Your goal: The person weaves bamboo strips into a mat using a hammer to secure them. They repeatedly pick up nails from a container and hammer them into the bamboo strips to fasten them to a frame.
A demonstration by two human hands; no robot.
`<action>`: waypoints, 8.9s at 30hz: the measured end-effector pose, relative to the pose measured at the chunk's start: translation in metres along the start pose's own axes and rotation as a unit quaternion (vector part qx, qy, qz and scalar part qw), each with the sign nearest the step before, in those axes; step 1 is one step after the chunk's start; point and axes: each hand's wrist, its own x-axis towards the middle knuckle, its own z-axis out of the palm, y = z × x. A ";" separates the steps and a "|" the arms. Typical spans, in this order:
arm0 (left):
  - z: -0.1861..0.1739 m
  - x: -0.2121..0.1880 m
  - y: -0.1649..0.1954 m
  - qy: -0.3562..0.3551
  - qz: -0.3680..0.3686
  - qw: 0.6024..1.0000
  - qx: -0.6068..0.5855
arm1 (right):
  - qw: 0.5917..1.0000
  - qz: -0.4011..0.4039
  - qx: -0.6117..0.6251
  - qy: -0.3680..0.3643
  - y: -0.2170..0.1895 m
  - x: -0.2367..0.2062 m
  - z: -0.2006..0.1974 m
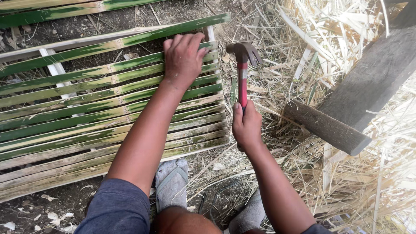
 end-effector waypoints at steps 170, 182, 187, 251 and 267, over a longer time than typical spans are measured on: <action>-0.006 0.022 0.006 0.096 -0.140 0.966 -0.194 | 0.959 0.119 0.256 -0.002 -0.075 0.174 0.045; 0.000 0.032 0.019 0.053 -0.114 0.989 -0.081 | 0.993 0.009 0.006 0.119 -0.057 0.131 0.034; 0.008 0.030 0.018 0.023 -0.126 0.990 -0.064 | 0.998 0.052 0.012 0.036 -0.052 0.064 0.003; -0.017 0.022 -0.013 -0.010 -0.091 0.993 -0.073 | 0.962 -0.211 0.134 0.107 -0.060 0.011 0.003; -0.015 0.023 -0.013 -0.011 -0.087 0.994 -0.062 | 0.997 -0.014 -0.047 0.056 -0.052 0.043 0.028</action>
